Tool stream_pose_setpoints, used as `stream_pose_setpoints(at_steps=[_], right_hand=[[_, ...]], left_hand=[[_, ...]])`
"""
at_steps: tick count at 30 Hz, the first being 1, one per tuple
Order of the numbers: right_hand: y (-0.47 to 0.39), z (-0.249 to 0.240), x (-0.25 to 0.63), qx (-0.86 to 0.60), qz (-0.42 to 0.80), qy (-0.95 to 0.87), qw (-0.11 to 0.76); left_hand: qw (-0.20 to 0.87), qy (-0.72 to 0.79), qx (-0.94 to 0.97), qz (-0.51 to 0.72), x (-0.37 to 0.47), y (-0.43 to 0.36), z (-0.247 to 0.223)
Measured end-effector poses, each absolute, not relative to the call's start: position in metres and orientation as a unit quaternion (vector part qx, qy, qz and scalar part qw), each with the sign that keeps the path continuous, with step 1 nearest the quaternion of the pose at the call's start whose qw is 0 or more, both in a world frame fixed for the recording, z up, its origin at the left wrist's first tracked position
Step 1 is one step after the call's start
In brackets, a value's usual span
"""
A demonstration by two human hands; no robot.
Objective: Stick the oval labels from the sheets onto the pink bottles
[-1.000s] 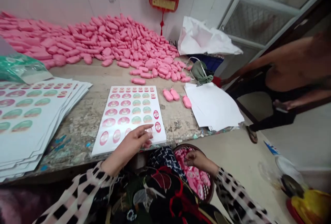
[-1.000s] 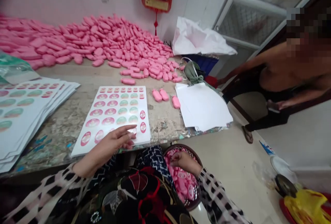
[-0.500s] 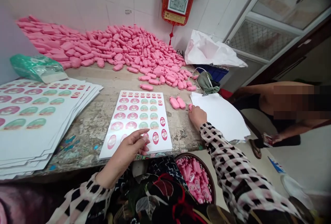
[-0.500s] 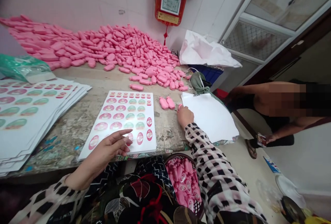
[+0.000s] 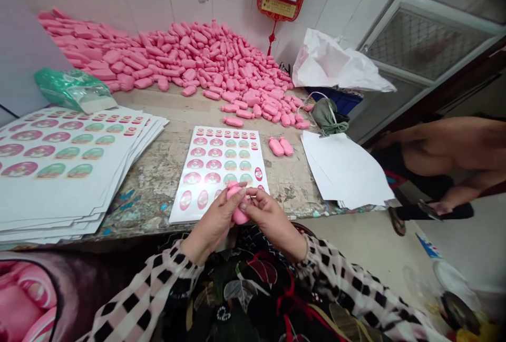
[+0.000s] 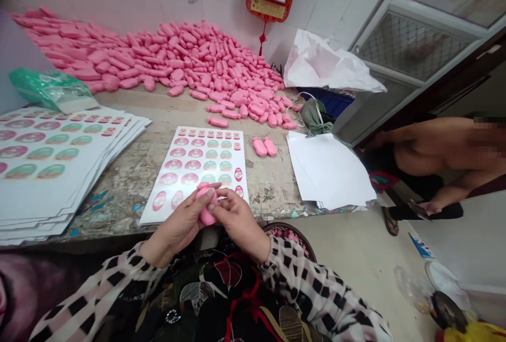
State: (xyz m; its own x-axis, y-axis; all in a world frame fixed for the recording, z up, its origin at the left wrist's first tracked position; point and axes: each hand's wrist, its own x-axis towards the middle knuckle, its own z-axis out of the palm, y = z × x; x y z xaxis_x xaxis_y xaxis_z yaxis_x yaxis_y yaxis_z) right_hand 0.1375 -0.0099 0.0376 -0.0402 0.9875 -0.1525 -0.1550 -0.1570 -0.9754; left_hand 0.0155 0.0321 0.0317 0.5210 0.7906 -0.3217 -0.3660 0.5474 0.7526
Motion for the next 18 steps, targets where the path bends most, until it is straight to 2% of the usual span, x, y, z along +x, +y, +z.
stream_pose_setpoints(at_steps=[4, 7, 9, 11, 14, 18], right_hand=[[0.003, 0.039, 0.163, -0.511, 0.541, -0.529, 0.407], [0.029, 0.032, 0.208, -0.639, 0.360, -0.561, 0.383], [0.045, 0.024, 0.229, -0.713, 0.226, -0.583, 0.317], [0.057, 0.016, 0.239, -0.741, 0.142, -0.607, 0.250], [0.065, 0.010, 0.238, -0.735, 0.082, -0.639, 0.211], [0.070, 0.010, 0.233, -0.731, 0.059, -0.656, 0.178]], left_hand=[[0.771, 0.373, 0.347, 0.383, 0.006, 0.035, 0.034], [0.706, 0.441, 0.420, 0.361, 0.001, 0.045, 0.035], [0.628, 0.469, 0.525, 0.333, 0.003, 0.053, 0.034], [0.512, 0.461, 0.656, 0.308, 0.010, 0.060, 0.032], [0.348, 0.431, 0.787, 0.270, 0.025, 0.073, 0.028], [0.296, 0.444, 0.810, 0.241, 0.046, 0.092, 0.023]])
